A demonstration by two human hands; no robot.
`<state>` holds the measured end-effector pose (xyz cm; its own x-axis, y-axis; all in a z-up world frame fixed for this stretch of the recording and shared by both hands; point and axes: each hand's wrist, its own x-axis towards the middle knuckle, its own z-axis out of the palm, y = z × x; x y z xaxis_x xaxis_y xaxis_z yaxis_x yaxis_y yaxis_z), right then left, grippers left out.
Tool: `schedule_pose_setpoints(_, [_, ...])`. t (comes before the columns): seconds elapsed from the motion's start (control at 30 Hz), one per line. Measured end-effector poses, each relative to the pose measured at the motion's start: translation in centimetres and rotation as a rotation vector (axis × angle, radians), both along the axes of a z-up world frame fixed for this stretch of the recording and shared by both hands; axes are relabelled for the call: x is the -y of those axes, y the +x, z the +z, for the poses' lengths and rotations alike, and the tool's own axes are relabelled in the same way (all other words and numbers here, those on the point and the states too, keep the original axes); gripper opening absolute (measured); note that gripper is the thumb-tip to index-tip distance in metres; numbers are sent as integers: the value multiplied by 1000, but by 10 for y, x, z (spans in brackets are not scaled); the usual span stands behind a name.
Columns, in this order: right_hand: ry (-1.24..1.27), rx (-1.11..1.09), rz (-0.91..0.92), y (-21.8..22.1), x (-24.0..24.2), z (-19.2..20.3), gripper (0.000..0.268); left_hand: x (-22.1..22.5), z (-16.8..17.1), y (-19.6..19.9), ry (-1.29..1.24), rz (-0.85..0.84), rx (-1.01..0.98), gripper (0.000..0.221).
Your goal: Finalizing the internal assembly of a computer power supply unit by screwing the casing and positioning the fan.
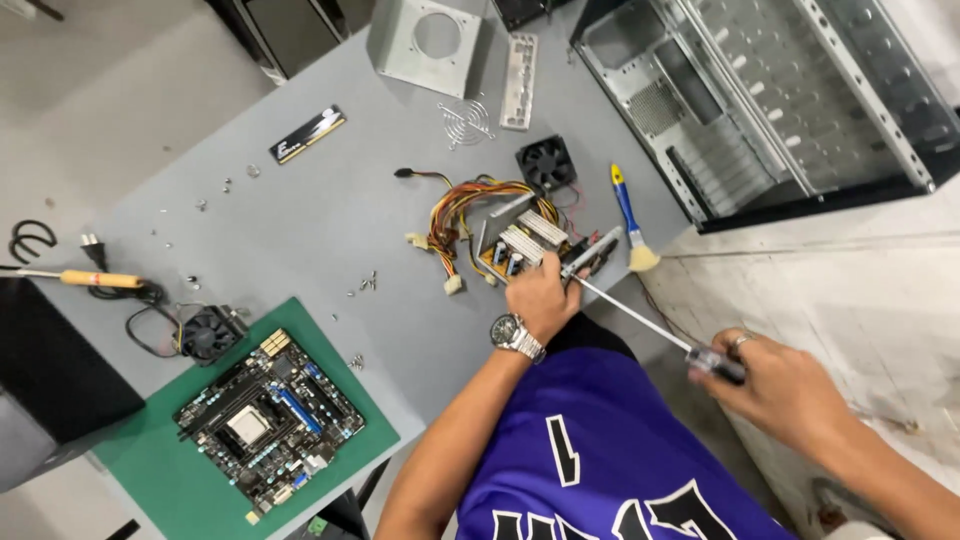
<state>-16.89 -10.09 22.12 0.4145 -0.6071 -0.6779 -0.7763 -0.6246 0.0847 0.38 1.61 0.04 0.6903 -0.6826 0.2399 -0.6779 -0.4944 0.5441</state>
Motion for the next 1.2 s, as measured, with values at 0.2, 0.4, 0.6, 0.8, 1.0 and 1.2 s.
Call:
schedule_pose_setpoints(0.2, [799,349,-1072,-16,20,-21,45,1,4,-3,-41,-70,40,39])
schedule_pose_setpoints(0.4, [491,185,-696,1,2,-7,25,0,4,-4,-43,-46,51,40])
schedule_pose_setpoints(0.6, [455,253,-549,-23,12,-28,41,0,3,-3,-36,-49,69,40])
schedule_pose_setpoints(0.8, [606,322,-1000,-5,-5,-22,57,-1,5,-5,-59,-38,111,38])
schedule_pose_setpoints(1.0, [141,114,-330,-1,-16,-10,57,-2,8,-1,-82,-43,93,41])
schedule_pose_setpoints(1.2, [823,369,-1112,-9,-1,-30,42,-6,3,0,-99,-23,114,41])
